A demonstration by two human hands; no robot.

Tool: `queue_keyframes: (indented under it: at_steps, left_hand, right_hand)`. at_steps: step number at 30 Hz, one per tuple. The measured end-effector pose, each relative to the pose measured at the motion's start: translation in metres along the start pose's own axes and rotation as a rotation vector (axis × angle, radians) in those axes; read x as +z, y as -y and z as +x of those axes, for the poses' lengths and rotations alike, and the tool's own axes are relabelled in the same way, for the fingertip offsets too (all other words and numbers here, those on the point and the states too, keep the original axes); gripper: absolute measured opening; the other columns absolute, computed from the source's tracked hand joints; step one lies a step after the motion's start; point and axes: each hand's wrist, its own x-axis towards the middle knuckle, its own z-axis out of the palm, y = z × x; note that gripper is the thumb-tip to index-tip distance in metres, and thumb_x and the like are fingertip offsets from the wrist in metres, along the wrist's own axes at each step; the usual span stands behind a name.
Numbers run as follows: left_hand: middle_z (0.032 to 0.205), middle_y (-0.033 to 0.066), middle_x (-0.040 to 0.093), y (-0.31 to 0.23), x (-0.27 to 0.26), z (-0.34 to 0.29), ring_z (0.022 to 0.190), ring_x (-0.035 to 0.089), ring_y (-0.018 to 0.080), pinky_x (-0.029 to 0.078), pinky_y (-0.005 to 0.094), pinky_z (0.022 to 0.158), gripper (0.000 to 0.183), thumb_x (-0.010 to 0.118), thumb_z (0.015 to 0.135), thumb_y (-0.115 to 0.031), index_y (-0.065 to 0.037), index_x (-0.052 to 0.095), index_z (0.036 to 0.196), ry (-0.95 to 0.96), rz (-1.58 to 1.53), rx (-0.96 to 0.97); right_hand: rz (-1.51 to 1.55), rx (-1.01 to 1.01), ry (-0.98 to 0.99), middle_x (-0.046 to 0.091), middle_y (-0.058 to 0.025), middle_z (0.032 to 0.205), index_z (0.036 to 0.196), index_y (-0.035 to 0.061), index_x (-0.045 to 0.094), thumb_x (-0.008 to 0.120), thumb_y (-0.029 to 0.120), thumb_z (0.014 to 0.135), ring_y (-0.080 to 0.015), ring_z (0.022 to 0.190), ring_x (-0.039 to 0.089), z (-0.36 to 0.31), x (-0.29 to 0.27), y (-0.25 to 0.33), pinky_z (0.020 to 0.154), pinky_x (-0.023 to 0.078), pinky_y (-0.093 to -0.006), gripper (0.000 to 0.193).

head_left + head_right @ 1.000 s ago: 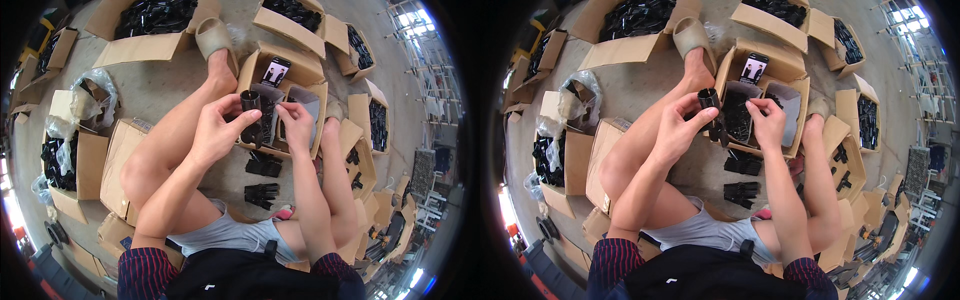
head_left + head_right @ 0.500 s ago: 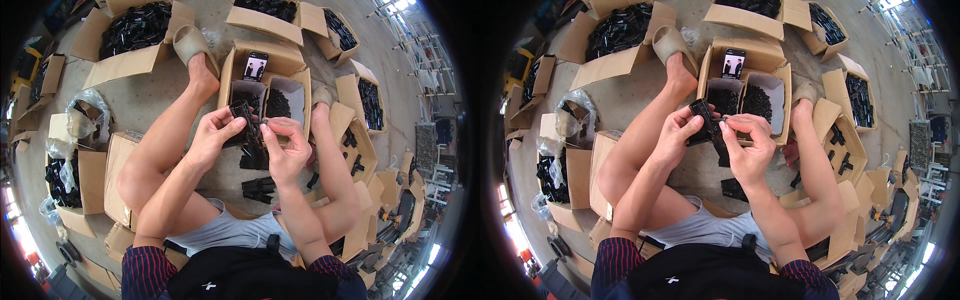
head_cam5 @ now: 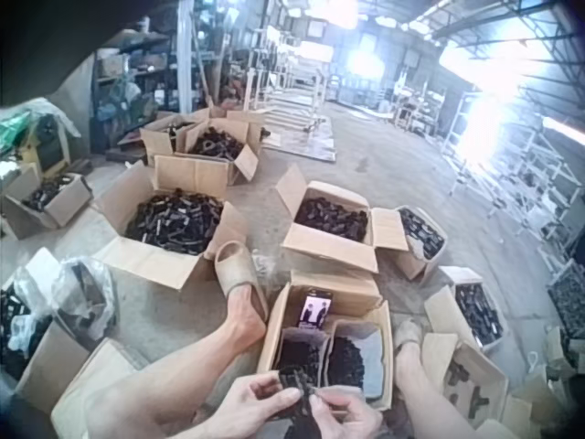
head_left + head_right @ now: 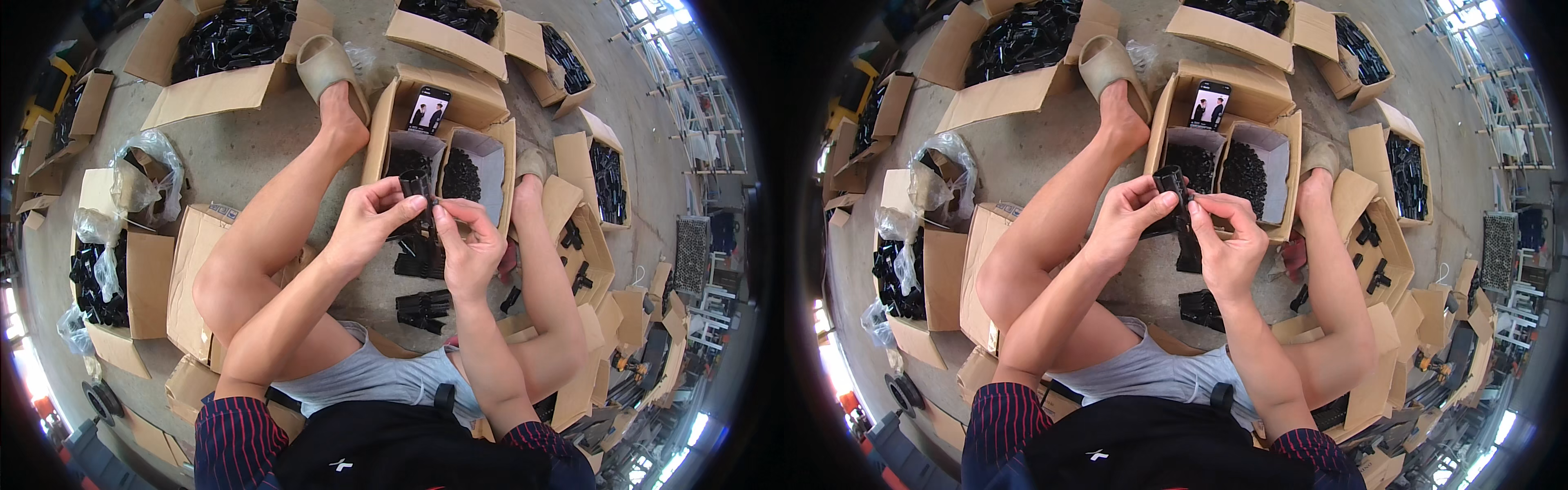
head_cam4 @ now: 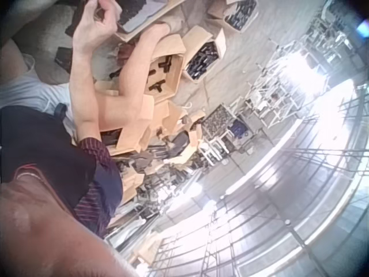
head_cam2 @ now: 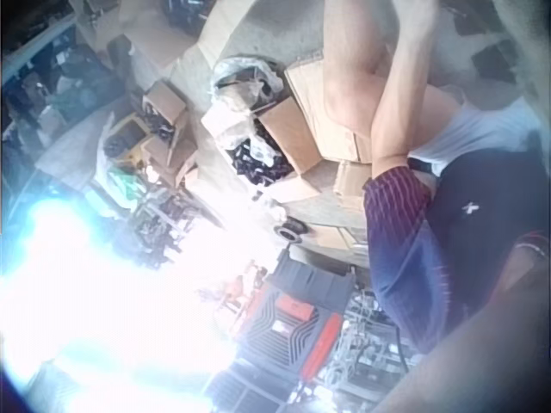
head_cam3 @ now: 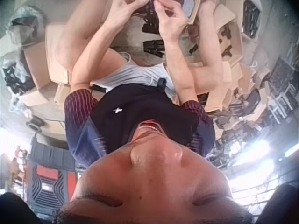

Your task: The person assembles black metal components by hand, joining two parts together and securing them by inserting a small screw into a pre-drilled hole.

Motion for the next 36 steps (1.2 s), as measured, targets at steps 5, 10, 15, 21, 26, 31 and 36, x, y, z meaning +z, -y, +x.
queue_keyframes:
  at_steps: [5,10,15,21,26,31,36]
  left_hand:
    - [0.103,0.0003,0.072,0.002,0.001,0.001,0.093,0.061,0.0028,0.048,0.0224,0.087,0.024,0.07,0.097,-0.017,-0.002,0.069,0.116,-0.015,0.04,-0.026]
    - [0.101,0.0,0.072,0.007,0.0,0.0,0.091,0.06,0.0025,0.048,0.0218,0.085,0.024,0.071,0.096,-0.016,-0.001,0.069,0.114,-0.039,0.044,-0.018]
    - [0.094,0.0001,0.072,0.011,0.007,0.0,0.085,0.061,0.0025,0.05,0.0216,0.078,0.022,0.073,0.095,-0.017,0.0,0.07,0.108,-0.156,0.103,0.019]
    - [0.089,0.0059,0.073,0.025,0.006,-0.001,0.081,0.063,0.0058,0.051,0.0226,0.073,0.029,0.074,0.093,-0.02,0.006,0.071,0.105,-0.374,0.376,-0.059]
    - [0.106,0.0234,0.074,0.021,-0.001,-0.001,0.096,0.073,0.0203,0.056,0.0327,0.085,0.049,0.069,0.095,-0.03,0.01,0.065,0.123,-0.276,0.495,-0.039]
    - [0.101,0.0151,0.076,0.027,-0.001,0.0,0.091,0.072,0.0165,0.056,0.0305,0.083,0.036,0.065,0.098,-0.023,0.007,0.069,0.118,-0.292,0.464,0.029]
    - [0.098,0.0026,0.072,0.032,0.004,0.002,0.09,0.065,0.005,0.052,0.0233,0.081,0.027,0.062,0.102,-0.022,-0.003,0.069,0.12,-0.194,0.057,-0.218]
  right_hand:
    - [-0.006,-0.086,-0.075,0.072,-0.0123,0.104,0.095,0.0012,0.074,0.075,0.0,0.086,-0.0191,0.097,0.067,-0.007,0.004,-0.009,0.09,0.052,-0.0316,0.009]
    - [-0.15,-0.134,-0.022,0.072,-0.0114,0.105,0.101,0.0009,0.073,0.075,0.005,0.087,-0.019,0.101,0.066,-0.007,0.003,-0.014,0.092,0.05,-0.0321,0.014]
    - [-0.129,0.071,0.042,0.073,-0.0115,0.104,0.107,-0.001,0.071,0.078,0.013,0.088,-0.0201,0.1,0.068,-0.01,0.006,-0.016,0.091,0.052,-0.0335,0.025]
    - [0.059,0.321,0.152,0.071,-0.0106,0.108,0.117,-0.0044,0.064,0.073,0.013,0.093,-0.016,0.1,0.067,-0.011,0.009,-0.041,0.091,0.052,-0.029,0.031]
    - [0.39,0.608,0.148,0.068,-0.0061,0.113,0.125,-0.0042,0.06,0.065,0.012,0.099,-0.012,0.099,0.065,-0.008,-0.004,-0.051,0.089,0.052,-0.0271,0.031]
    - [0.594,0.664,0.172,0.068,-0.0048,0.112,0.127,-0.001,0.06,0.062,0.012,0.101,-0.0114,0.101,0.063,-0.008,-0.006,-0.053,0.09,0.051,-0.0274,0.03]
    - [0.702,0.746,0.083,0.069,-0.0041,0.109,0.126,-0.0016,0.062,0.063,0.011,0.1,-0.0112,0.099,0.064,-0.006,-0.004,-0.042,0.089,0.051,-0.0274,0.029]
